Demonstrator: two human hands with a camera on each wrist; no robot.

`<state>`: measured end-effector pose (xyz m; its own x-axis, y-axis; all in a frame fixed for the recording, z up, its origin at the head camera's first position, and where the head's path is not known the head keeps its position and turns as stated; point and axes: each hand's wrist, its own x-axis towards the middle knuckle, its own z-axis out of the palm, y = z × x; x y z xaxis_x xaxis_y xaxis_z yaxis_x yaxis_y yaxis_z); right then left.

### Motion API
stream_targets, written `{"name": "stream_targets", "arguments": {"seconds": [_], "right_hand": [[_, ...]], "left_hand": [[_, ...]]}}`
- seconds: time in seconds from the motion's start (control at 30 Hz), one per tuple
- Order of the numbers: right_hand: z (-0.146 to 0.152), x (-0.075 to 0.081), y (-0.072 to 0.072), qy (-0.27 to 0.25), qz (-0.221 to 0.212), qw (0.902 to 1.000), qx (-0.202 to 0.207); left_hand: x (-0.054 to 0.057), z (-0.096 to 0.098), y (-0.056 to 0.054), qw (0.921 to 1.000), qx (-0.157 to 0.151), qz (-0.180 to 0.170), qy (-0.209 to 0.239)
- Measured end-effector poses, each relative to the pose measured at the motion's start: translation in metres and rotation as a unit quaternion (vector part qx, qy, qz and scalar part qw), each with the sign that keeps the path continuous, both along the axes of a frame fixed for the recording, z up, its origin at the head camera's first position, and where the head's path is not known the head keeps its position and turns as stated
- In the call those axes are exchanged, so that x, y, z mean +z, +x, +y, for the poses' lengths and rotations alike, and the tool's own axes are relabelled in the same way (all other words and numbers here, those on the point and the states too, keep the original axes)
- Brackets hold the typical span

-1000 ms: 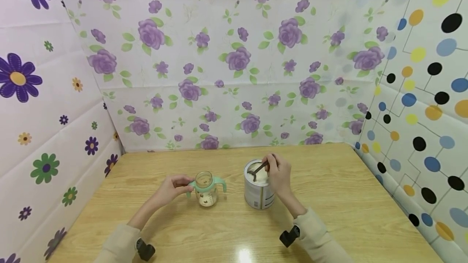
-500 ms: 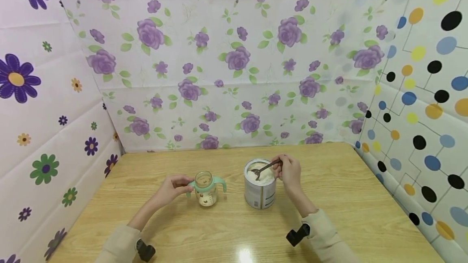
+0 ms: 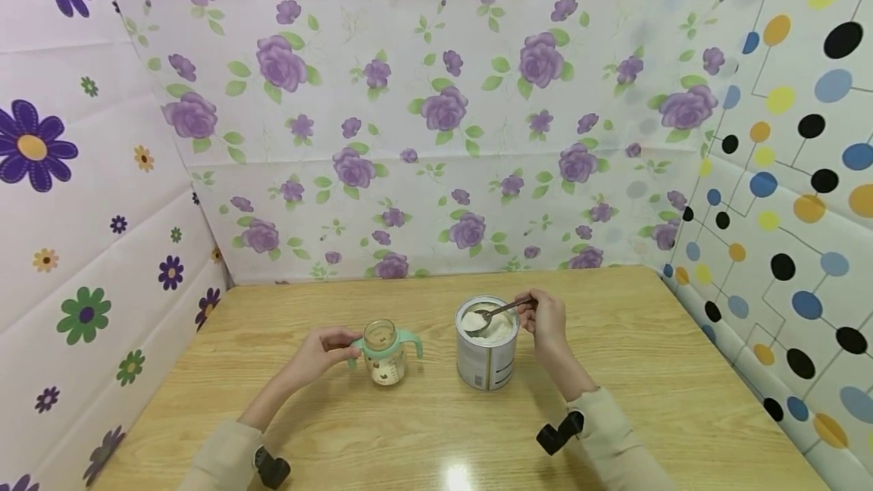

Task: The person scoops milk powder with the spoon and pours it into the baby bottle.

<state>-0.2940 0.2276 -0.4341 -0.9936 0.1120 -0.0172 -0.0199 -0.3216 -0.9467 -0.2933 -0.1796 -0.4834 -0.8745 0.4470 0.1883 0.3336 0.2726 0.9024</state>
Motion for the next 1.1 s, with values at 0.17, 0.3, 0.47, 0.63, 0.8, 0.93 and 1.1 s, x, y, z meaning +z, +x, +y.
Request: {"name": "stream_targets", "arguments": {"seconds": [0.17, 0.3, 0.47, 0.63, 0.8, 0.93, 1.1], "right_hand": [[0.006, -0.001, -0.002, -0.047, -0.020, 0.9986, 0.014], [0.009, -0.002, -0.004, -0.087, -0.035, 0.9952, 0.026], [0.011, -0.003, -0.004, -0.102, -0.043, 0.9934, 0.030], [0.011, -0.001, -0.003, -0.103, -0.041, 0.9934, 0.030], [0.010, 0.002, -0.004, -0.104, -0.032, 0.9935, 0.035], [0.009, 0.003, -0.004, -0.104, -0.031, 0.9934, 0.038], [0.008, 0.004, -0.004, -0.118, -0.029, 0.9918, 0.039]], "left_hand": [[0.001, 0.000, 0.001, 1.0000, 0.001, -0.003, 0.001], [0.001, 0.000, 0.001, 1.0000, 0.001, -0.004, 0.004], [0.001, 0.000, -0.001, 1.0000, -0.001, -0.001, 0.004], [0.001, 0.000, 0.000, 1.0000, -0.004, -0.005, 0.002], [0.001, 0.000, 0.000, 0.9999, -0.005, -0.008, 0.005], [0.002, 0.000, 0.000, 0.9999, -0.007, -0.007, 0.005], [0.001, 0.000, 0.000, 1.0000, -0.005, -0.006, 0.003]]}}
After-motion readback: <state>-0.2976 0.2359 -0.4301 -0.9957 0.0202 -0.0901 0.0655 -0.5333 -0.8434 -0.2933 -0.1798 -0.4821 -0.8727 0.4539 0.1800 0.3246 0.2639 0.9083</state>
